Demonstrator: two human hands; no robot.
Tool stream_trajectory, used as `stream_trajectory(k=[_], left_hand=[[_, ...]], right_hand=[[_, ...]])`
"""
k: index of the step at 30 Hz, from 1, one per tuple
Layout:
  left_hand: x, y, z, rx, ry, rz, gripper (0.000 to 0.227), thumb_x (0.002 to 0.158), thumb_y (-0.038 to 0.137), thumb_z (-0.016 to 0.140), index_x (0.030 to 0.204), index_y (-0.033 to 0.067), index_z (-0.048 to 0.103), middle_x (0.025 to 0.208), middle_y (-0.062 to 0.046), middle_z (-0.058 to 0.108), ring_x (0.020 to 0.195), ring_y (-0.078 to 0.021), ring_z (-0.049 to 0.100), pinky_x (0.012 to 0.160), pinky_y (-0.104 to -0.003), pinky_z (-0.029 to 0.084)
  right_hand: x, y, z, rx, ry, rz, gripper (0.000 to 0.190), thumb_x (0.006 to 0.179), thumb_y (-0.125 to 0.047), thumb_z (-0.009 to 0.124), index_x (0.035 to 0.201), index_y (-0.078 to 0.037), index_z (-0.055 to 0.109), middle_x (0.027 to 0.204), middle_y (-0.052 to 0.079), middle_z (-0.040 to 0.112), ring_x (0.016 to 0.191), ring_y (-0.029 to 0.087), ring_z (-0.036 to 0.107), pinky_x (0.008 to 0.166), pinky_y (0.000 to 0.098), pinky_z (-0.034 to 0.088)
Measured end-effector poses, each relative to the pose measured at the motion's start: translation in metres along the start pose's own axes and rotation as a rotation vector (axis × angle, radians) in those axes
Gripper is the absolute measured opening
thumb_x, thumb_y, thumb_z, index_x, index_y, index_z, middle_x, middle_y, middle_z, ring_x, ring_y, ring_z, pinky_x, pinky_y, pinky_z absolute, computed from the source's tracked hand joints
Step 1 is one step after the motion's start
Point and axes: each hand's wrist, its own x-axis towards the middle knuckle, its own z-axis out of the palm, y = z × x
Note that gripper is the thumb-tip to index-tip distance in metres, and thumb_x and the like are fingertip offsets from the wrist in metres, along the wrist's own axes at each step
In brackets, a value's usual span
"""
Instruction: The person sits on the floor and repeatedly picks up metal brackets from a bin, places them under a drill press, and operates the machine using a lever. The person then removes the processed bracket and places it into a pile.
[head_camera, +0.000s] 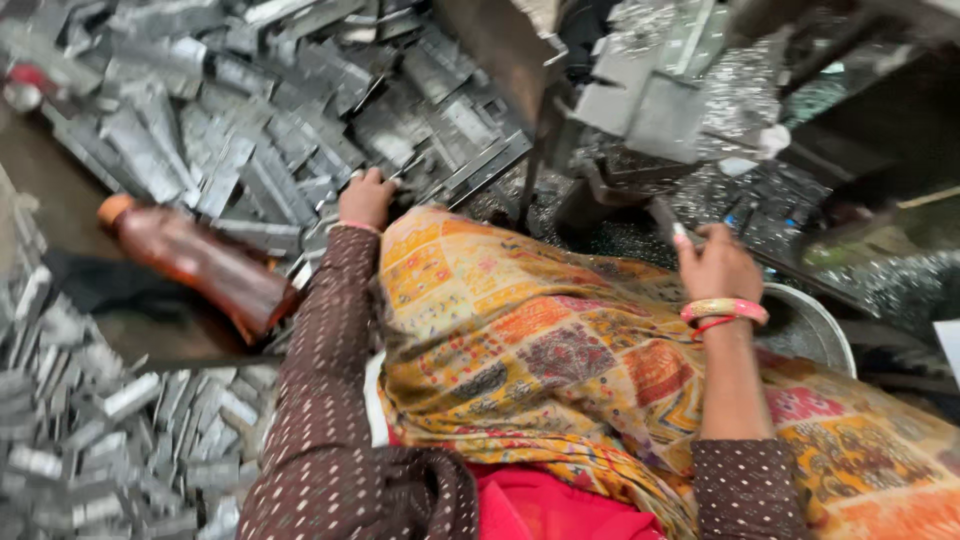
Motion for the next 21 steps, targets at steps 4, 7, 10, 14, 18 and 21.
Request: stream_trajectory(k=[4, 7, 10, 14, 18, 21], left_hand=[[0.048, 0.039, -0.070, -0.065, 0.065, 0.025, 0.025, 0.080, 0.013, 0.069, 0.103, 0.0191, 0.077, 0.100, -0.010, 0.062, 0.094, -0.0364, 0.062, 0.070, -0.047, 0.055], [0.076, 0.088, -0.132, -0.131, 0.181, 0.091, 0.011, 0.091, 0.015, 0.069, 0.102, 0.0149, 0.072, 0.101, -0.010, 0.060, 0.095, -0.0360, 0.061, 0.074, -0.049, 0.053], [0.112, 0.153, -0.175, -0.306, 0.345, 0.227, 0.027, 0.086, 0.008, 0.065, 0.111, 0.0124, 0.071, 0.101, -0.012, 0.058, 0.092, -0.0360, 0.060, 0.075, -0.049, 0.051], [0.165, 0.243, -0.183, -0.412, 0.404, 0.276, 0.016, 0.093, 0.009, 0.065, 0.109, 0.0110, 0.070, 0.104, -0.011, 0.060, 0.091, -0.0343, 0.064, 0.077, -0.048, 0.051], [0.190, 0.294, -0.160, -0.257, 0.167, 0.307, 0.022, 0.089, 0.011, 0.064, 0.109, 0.0157, 0.072, 0.106, -0.010, 0.063, 0.091, -0.0331, 0.067, 0.074, -0.047, 0.053], [0.192, 0.301, -0.141, -0.167, 0.225, 0.348, 0.023, 0.085, 0.018, 0.068, 0.108, 0.0146, 0.072, 0.106, -0.008, 0.065, 0.098, -0.0318, 0.067, 0.078, -0.048, 0.053]], right_hand=[[0.002, -0.003, 0.001, -0.019, -0.049, 0.051, 0.042, 0.101, -0.050, 0.062, 0.115, -0.010, 0.067, 0.096, 0.019, 0.074, 0.085, 0.039, 0.072, 0.072, 0.0509, 0.055], [0.002, -0.008, 0.005, 0.058, -0.025, 0.045, 0.041, 0.100, -0.048, 0.062, 0.114, -0.009, 0.067, 0.095, 0.019, 0.075, 0.086, 0.039, 0.072, 0.073, 0.0515, 0.056], [0.002, -0.011, 0.005, 0.066, -0.044, 0.042, 0.043, 0.099, -0.048, 0.062, 0.116, -0.009, 0.066, 0.093, 0.020, 0.075, 0.087, 0.039, 0.072, 0.073, 0.0517, 0.056], [0.003, -0.014, 0.001, 0.095, -0.103, 0.100, 0.046, 0.096, -0.049, 0.064, 0.117, -0.009, 0.064, 0.093, 0.021, 0.073, 0.086, 0.041, 0.071, 0.071, 0.0521, 0.056], [0.001, -0.016, 0.002, 0.108, -0.086, 0.106, 0.044, 0.095, -0.048, 0.064, 0.112, -0.008, 0.063, 0.094, 0.019, 0.073, 0.086, 0.040, 0.071, 0.071, 0.0525, 0.056], [0.003, -0.018, 0.003, 0.119, -0.101, 0.095, 0.043, 0.097, -0.047, 0.063, 0.109, -0.006, 0.062, 0.094, 0.018, 0.073, 0.086, 0.040, 0.072, 0.071, 0.0524, 0.056]])
